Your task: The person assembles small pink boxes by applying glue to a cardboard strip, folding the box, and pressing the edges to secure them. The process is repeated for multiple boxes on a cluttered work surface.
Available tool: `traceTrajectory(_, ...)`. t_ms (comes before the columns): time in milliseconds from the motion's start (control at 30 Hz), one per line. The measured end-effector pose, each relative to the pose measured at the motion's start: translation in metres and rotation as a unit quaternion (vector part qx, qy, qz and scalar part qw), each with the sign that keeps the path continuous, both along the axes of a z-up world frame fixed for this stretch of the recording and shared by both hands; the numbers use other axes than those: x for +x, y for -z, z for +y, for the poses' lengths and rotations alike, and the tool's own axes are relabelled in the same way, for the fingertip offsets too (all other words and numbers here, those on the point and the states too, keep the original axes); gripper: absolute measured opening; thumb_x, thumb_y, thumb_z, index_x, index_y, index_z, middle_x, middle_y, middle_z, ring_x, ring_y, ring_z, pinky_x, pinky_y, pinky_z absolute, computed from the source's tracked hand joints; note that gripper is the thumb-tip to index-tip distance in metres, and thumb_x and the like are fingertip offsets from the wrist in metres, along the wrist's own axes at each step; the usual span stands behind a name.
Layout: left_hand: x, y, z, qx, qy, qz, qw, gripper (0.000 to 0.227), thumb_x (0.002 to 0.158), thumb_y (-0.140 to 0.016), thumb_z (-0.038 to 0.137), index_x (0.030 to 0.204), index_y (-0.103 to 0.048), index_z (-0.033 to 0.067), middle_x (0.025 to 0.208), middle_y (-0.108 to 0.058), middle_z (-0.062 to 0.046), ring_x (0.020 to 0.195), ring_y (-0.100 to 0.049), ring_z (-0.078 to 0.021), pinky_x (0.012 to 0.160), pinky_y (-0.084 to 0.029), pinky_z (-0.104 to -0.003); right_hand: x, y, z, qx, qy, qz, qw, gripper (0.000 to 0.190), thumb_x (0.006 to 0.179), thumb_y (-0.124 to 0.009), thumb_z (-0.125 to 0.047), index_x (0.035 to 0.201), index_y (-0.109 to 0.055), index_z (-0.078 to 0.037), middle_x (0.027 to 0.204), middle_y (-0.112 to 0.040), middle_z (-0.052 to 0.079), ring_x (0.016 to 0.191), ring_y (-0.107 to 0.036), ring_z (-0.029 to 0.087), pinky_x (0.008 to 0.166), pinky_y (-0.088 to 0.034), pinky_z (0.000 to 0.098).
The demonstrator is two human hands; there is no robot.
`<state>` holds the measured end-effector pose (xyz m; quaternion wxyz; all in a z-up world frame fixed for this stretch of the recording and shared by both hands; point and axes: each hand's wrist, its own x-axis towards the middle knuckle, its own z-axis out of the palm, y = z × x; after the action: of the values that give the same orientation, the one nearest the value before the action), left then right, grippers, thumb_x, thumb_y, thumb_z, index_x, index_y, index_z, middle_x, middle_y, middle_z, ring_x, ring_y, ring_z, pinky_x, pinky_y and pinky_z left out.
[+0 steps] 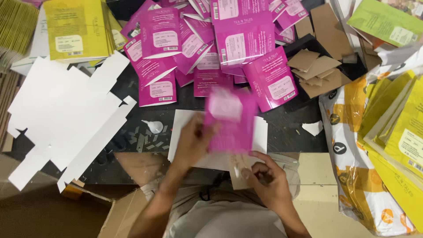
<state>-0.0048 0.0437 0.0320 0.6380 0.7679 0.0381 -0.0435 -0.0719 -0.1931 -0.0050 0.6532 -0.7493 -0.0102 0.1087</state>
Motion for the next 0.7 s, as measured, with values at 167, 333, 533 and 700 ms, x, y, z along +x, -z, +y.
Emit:
traceTrajectory(167, 0.084, -0.023, 0.018, -0.16, -0.195, -0.052, 0.966, 0.029, 0.1, -0.062, 0.034, 0.11, -0.047, 0.0112, 0.066, -0.055, -0.001, 0.036, -0.045, -0.0096, 0.026, -0.033, -0.025, -0.008, 0.013, -0.023, -0.024, -0.048, 0.026, 0.998, 0.037, 0.084, -0.082, -0.004, 0.121, -0.077, -0.003, 0.072, -0.06, 0.0, 0.065, -0.054, 0.008, 0.057, -0.04, 0.0217)
traceTrajectory(333, 0.136, -0.035, 0.041, -0.209, -0.221, -0.076, 0.95, 0.053, 0.095, -0.064, 0.034, 0.134, -0.045, 0.0039, 0.13, -0.061, -0.02, 0.074, -0.074, -0.0168, 0.059, -0.067, -0.027, -0.002, 0.022, -0.033, -0.016, -0.039, 0.008, 0.999, 0.034, 0.087, -0.078, -0.006, 0.12, -0.076, -0.001, 0.071, -0.064, 0.001, 0.069, -0.059, 0.011, 0.067, -0.048, 0.0253)
traceTrajectory(533, 0.05, 0.022, 0.018, 0.071, 0.032, -0.02, 0.997, 0.05, 0.099, -0.039, 0.058, 0.1, -0.068, 0.0172, 0.094, -0.071, -0.001, 0.085, -0.069, -0.0145, 0.079, -0.052, -0.033, 0.011, 0.01, -0.021, -0.067, 0.041, -0.026, 0.997, 0.018, 0.093, -0.07, -0.011, 0.109, -0.074, -0.004, 0.057, -0.065, -0.003, 0.055, -0.055, 0.007, 0.059, -0.048, 0.0243)
traceTrajectory(700, -0.009, 0.009, -0.009, -0.048, 0.13, -0.071, 0.988, 0.022, 0.101, -0.062, 0.018, 0.116, -0.063, 0.0016, 0.098, -0.075, -0.011, 0.08, -0.079, -0.023, 0.069, -0.07, -0.03, 0.03, -0.016, 0.005, -0.151, -0.053, -0.156, 0.975, 0.021, 0.086, -0.071, 0.0, 0.104, -0.075, -0.009, 0.075, -0.076, 0.001, 0.059, -0.063, 0.007, 0.049, -0.046, 0.0236)
